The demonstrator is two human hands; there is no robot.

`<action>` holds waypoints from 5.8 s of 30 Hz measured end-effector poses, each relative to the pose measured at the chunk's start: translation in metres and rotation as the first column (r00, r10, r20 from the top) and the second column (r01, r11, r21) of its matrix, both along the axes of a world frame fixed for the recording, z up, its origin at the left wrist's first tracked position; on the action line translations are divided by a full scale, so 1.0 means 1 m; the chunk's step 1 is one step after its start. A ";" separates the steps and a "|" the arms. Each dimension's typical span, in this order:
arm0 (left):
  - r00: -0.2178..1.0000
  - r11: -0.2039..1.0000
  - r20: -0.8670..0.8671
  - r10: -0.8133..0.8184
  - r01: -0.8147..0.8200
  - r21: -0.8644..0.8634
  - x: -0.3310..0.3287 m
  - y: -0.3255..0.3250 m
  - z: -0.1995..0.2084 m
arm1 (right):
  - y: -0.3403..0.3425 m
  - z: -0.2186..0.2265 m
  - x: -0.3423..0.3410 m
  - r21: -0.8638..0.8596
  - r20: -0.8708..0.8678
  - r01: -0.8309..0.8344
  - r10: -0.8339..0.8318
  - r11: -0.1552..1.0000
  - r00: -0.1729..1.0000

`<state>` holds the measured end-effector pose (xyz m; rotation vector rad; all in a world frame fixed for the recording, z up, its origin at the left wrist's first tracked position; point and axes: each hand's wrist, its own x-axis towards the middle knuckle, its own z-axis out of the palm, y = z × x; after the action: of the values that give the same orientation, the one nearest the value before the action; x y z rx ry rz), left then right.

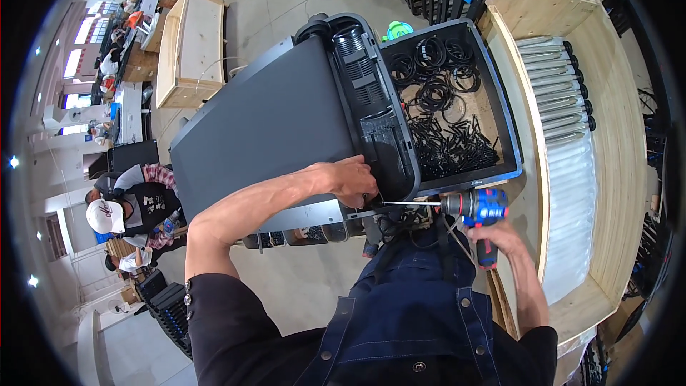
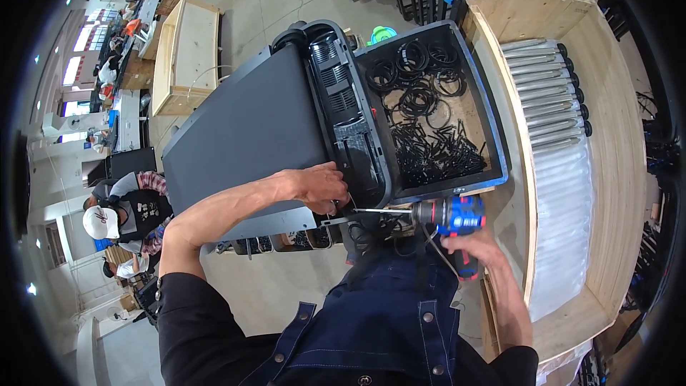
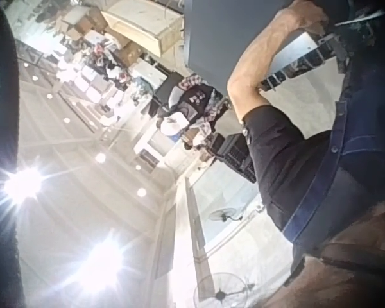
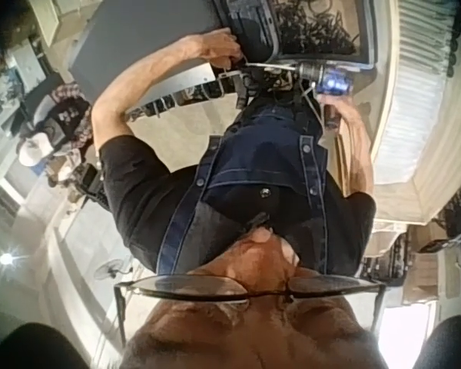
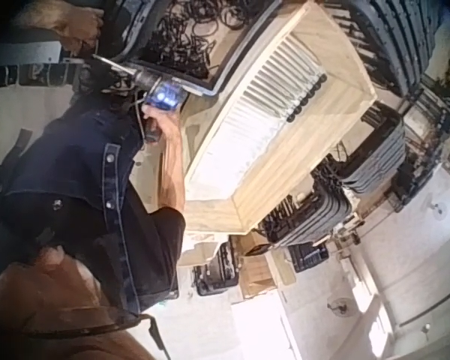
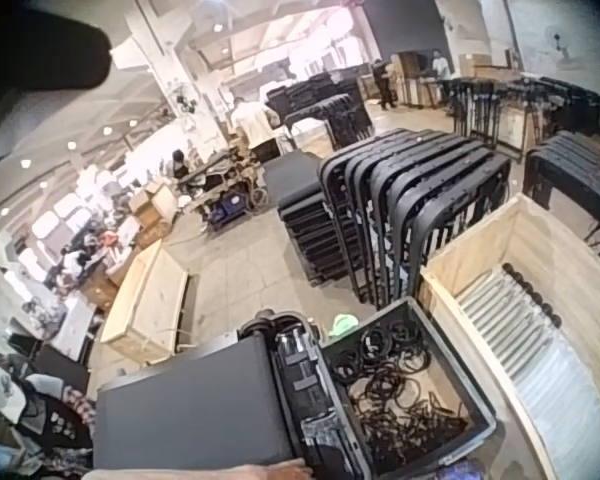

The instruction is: Assembling the base and covers of a treadmill using power tools in a factory setting.

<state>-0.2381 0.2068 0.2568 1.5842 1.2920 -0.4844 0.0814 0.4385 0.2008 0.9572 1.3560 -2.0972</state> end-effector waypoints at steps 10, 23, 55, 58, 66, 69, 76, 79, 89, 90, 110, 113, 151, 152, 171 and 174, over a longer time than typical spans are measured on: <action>0.998 0.999 0.054 0.012 -0.014 0.038 -0.005 -0.003 -0.004 | 0.014 0.016 -0.030 0.109 -0.001 -0.095 0.095 0.989 0.995; 0.989 0.991 0.067 0.133 -0.132 -0.020 -0.008 -0.006 -0.004 | 0.025 0.014 -0.064 0.014 -0.022 -0.166 0.167 0.986 0.986; -0.035 -0.182 0.179 0.983 -0.257 0.949 0.096 -0.165 -0.042 | 0.033 -0.029 -0.044 0.490 -0.531 0.665 -0.412 0.564 0.741; -0.036 -0.179 0.176 0.984 -0.270 0.946 0.096 -0.163 -0.043 | 0.047 -0.063 -0.057 0.659 -0.482 0.621 -0.396 0.425 0.782; -0.179 -0.567 0.616 0.767 -0.638 0.521 0.121 -0.115 0.040 | 0.065 -0.115 -0.029 0.750 -0.369 0.445 -0.249 0.490 0.896; -0.294 -0.499 0.830 0.475 -0.866 -0.021 0.149 -0.080 0.131 | 0.056 -0.114 -0.014 0.798 -0.327 0.394 -0.220 0.457 0.919; -0.166 -0.110 0.752 -0.638 -0.947 -0.302 0.186 -0.076 0.221 | 0.039 -0.132 -0.007 0.805 -0.375 0.401 -0.149 0.438 0.915; -0.204 -0.035 0.663 -0.720 -0.944 -0.328 0.198 -0.118 0.208 | 0.030 -0.135 0.016 0.761 -0.421 0.464 -0.199 0.453 0.885; -0.023 -0.215 0.689 -0.725 -0.942 -0.257 0.244 -0.315 0.191 | -0.232 0.002 0.036 0.718 -0.367 0.364 -0.122 0.593 0.922; -0.033 -0.207 0.678 -0.734 -0.941 -0.269 0.245 -0.329 0.195 | -0.265 0.011 0.026 0.715 -0.375 0.310 -0.031 0.627 0.927; -0.003 -0.411 0.462 0.887 -0.464 0.785 0.070 -0.499 0.043 | -0.386 -0.260 -0.236 0.147 0.808 0.581 0.436 -0.800 0.396; -0.151 -0.412 0.384 0.911 -0.361 0.837 0.017 -0.513 0.026 | -0.415 -0.258 -0.239 0.022 0.817 0.666 0.398 -0.745 0.418; -0.240 -0.220 0.200 0.950 -0.061 0.974 -0.032 -0.498 -0.036 | -0.420 -0.147 -0.193 -0.402 -0.168 -0.213 0.156 0.891 0.973; -0.234 -0.230 0.209 0.950 -0.065 0.971 -0.032 -0.495 -0.036 | -0.425 -0.142 -0.192 -0.461 -0.189 -0.204 0.129 0.864 0.973; -0.179 -0.389 0.377 0.909 -0.038 0.921 -0.006 -0.517 -0.034 | -0.456 -0.110 -0.218 -0.725 0.173 0.567 -0.693 0.391 0.699; -0.174 -0.387 0.374 0.911 -0.046 0.921 -0.008 -0.514 -0.036 | -0.451 -0.111 -0.220 -0.711 0.166 0.572 -0.693 0.409 0.701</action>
<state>-0.2460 -0.3073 0.2205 0.2868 3.5035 0.9723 -0.1387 -0.0120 0.0901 1.0288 0.0017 -2.9636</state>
